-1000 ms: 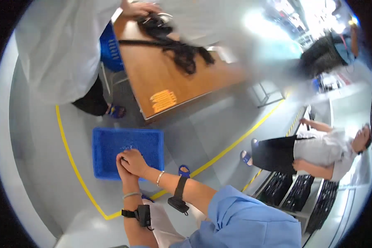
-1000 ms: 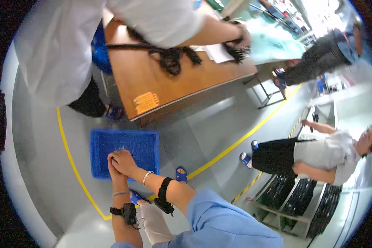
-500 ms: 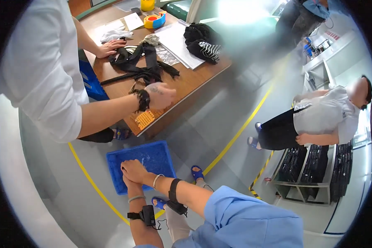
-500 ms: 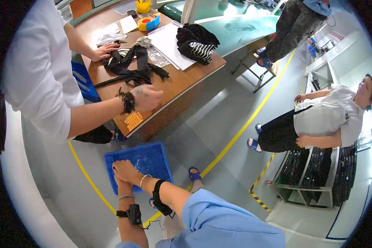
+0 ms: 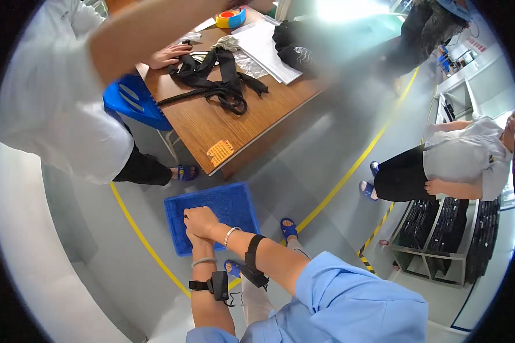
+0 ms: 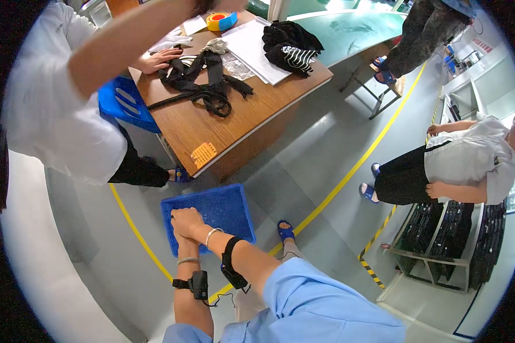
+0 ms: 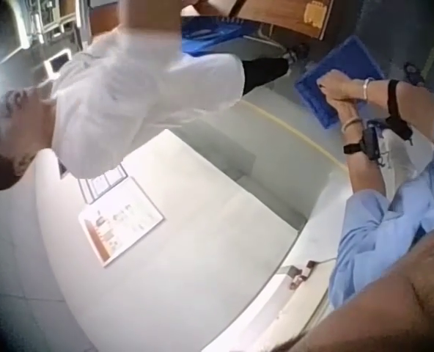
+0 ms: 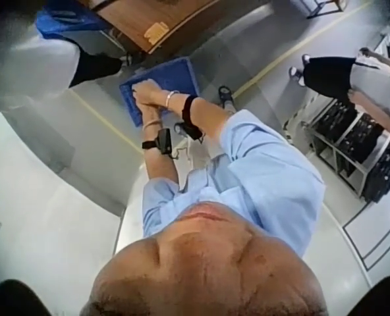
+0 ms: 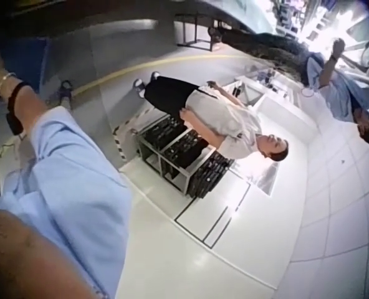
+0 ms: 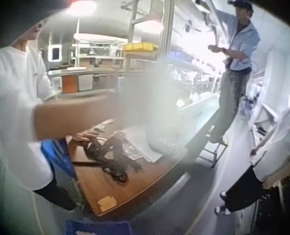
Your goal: Organizing various electronics components into crates, wiping down workstation surfaces, and moving storage bins on a factory floor.
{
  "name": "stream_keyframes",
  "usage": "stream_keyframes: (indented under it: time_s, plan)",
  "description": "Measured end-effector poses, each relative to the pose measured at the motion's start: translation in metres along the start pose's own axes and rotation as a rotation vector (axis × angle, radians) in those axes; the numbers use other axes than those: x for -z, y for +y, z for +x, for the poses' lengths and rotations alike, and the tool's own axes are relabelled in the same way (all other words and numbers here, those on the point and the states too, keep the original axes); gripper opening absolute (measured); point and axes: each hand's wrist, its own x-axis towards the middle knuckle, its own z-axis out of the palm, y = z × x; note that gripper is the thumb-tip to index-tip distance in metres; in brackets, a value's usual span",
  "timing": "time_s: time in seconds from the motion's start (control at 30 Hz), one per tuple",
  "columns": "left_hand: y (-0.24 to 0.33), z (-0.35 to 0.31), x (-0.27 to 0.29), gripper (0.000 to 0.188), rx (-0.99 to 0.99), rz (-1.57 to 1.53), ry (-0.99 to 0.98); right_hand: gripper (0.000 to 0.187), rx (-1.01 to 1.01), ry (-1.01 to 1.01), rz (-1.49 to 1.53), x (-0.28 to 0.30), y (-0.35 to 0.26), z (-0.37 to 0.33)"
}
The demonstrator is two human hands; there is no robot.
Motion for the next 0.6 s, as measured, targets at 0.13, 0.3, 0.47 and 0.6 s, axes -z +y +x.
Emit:
stream_keyframes:
  time_s: [0.13,0.3,0.47,0.6]
  plan:
    - [0.004,-0.013,0.003,0.033,-0.037,0.041,0.063,0.022,0.028,0.067,0.07,-0.005,0.003,0.0]
    - [0.004,0.019,-0.036,0.033,-0.122,0.081,0.191,0.022,-0.016,0.034,0.124,-0.019,-0.011,-0.002]
    - [-0.006,-0.003,-0.02,0.032,-0.157,0.109,0.311,0.024,-0.057,0.067,0.13,-0.024,0.006,-0.005]
    - [-0.007,-0.004,-0.025,0.032,-0.221,0.127,0.413,0.025,-0.01,0.087,0.15,-0.047,0.016,-0.004]
